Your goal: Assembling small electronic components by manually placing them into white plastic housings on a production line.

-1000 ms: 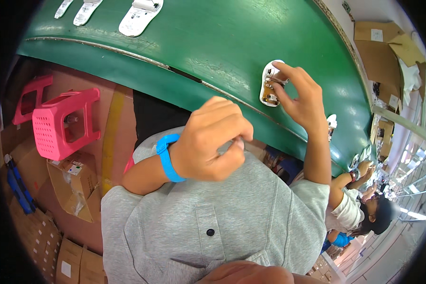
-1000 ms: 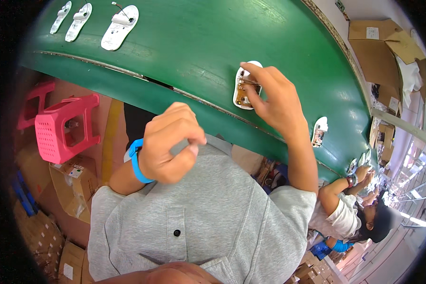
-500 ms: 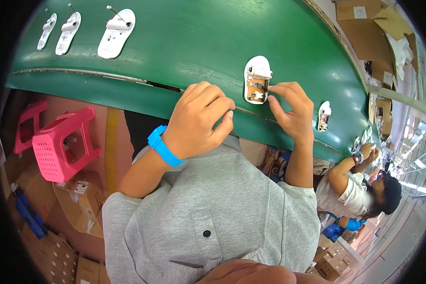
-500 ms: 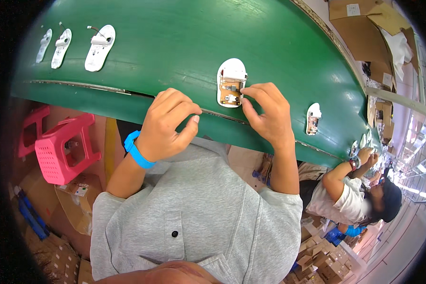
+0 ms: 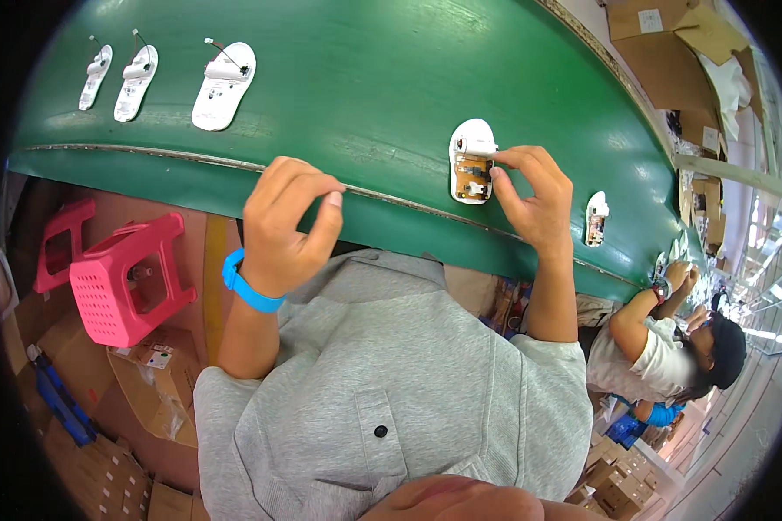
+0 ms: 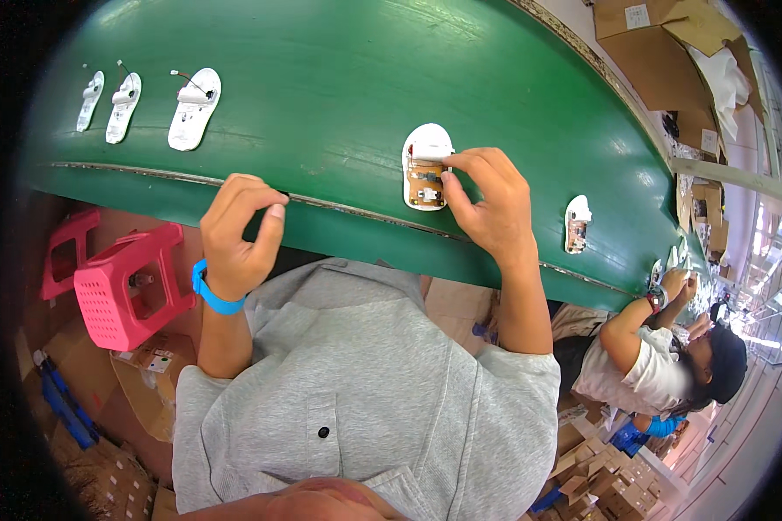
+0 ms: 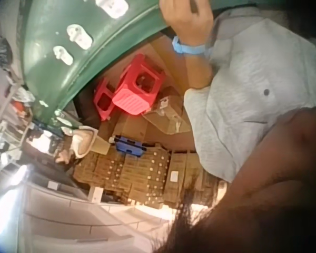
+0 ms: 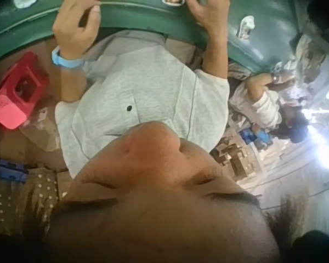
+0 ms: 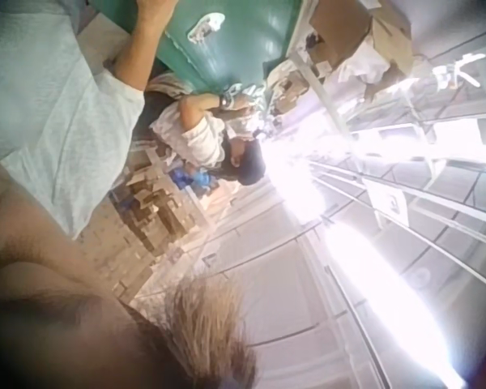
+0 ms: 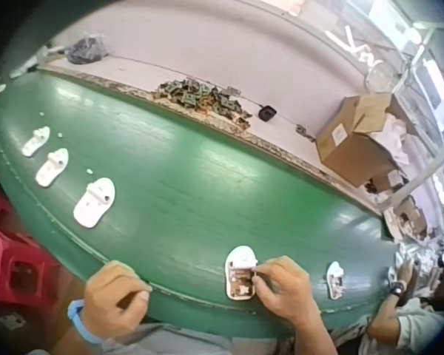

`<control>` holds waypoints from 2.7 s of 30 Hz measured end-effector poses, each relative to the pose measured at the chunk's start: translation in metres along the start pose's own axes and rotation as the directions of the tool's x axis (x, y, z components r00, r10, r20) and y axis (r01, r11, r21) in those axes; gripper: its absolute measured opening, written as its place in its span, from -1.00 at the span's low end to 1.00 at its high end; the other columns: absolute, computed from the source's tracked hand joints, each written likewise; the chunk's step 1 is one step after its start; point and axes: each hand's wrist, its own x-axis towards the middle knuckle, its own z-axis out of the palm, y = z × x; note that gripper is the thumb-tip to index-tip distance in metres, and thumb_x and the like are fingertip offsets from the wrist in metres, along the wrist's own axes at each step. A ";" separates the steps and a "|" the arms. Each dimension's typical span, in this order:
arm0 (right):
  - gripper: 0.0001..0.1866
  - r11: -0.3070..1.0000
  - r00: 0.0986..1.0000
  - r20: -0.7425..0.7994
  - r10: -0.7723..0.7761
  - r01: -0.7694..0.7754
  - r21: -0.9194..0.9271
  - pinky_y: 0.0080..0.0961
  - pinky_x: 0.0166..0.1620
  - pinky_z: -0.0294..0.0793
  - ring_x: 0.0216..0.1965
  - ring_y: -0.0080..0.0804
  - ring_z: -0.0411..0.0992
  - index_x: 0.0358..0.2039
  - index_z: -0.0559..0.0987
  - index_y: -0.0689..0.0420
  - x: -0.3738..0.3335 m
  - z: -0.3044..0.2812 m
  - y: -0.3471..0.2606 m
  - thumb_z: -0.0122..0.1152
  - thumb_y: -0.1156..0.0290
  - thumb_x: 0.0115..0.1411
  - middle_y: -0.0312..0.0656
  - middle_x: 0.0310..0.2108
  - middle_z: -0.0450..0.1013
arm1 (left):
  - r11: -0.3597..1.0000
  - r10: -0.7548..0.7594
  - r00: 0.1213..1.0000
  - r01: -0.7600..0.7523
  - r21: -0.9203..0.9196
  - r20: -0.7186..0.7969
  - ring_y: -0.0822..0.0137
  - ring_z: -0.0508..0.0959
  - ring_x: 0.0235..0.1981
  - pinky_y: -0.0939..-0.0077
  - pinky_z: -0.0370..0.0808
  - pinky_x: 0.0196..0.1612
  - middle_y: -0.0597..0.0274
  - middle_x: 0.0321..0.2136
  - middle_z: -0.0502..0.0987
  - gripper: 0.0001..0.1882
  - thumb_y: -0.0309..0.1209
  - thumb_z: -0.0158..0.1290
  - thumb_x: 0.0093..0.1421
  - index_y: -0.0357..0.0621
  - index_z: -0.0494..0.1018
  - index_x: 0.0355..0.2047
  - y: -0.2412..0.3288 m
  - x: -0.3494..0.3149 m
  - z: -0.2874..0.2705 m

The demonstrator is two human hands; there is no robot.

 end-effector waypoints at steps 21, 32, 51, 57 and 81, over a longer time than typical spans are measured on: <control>-0.68 0.994 0.991 -0.076 -0.109 0.110 0.011 -0.47 -0.19 0.51 -0.30 -0.31 0.50 -0.18 0.66 0.21 0.018 0.010 -0.011 0.32 0.66 -0.01 -0.17 -0.25 0.57 | 0.781 -0.165 0.953 0.283 0.557 -0.252 0.23 0.45 -0.47 0.30 0.41 -0.37 0.25 -0.46 0.49 -0.78 -0.32 0.27 0.09 -0.15 0.48 -0.39 -0.078 0.046 -0.078; -0.62 0.991 0.989 -0.063 -0.136 0.137 -0.003 -0.46 -0.19 0.50 -0.25 -0.29 0.49 -0.12 0.66 0.15 0.015 0.016 -0.014 0.35 0.60 -0.02 -0.19 -0.15 0.56 | 0.580 -0.385 0.912 0.117 0.806 0.144 0.01 0.41 -0.67 0.18 0.36 -0.54 0.10 -0.68 0.49 -0.62 -0.11 0.13 0.22 -0.14 0.48 -0.57 -0.076 0.066 -0.099; -0.39 0.924 0.998 -0.004 0.057 -0.054 -0.378 -0.29 0.09 0.47 0.06 -0.15 0.45 0.14 0.53 0.05 -0.014 0.008 0.030 0.29 0.51 -0.02 -0.13 0.12 0.46 | 0.571 -0.129 0.924 -0.228 0.789 0.360 -0.06 0.47 -0.66 0.15 0.37 -0.57 0.05 -0.67 0.55 -0.63 -0.23 0.03 0.31 -0.15 0.48 -0.59 -0.091 0.068 -0.094; -0.40 0.878 0.991 -0.130 0.035 -0.093 -0.469 -0.28 0.11 0.45 0.08 -0.14 0.44 0.12 0.54 0.09 -0.013 -0.008 0.037 0.28 0.49 -0.04 -0.12 0.12 0.46 | 0.630 -0.102 0.960 -0.140 0.764 0.260 -0.02 0.41 -0.70 0.15 0.32 -0.57 0.08 -0.70 0.49 -0.62 -0.25 0.07 0.30 -0.15 0.42 -0.64 -0.089 0.059 -0.087; -0.41 0.851 0.932 -0.361 0.036 -0.218 -0.478 0.05 0.19 0.35 0.18 0.12 0.33 0.21 0.49 0.01 0.323 0.139 0.201 0.11 0.08 0.18 0.14 0.17 0.38 | 0.903 -0.158 0.963 0.231 0.363 -0.219 0.26 0.09 -0.72 0.31 0.15 -0.62 0.23 -0.77 0.20 -0.60 -0.49 0.14 0.18 -0.20 0.19 -0.70 -0.083 0.046 -0.088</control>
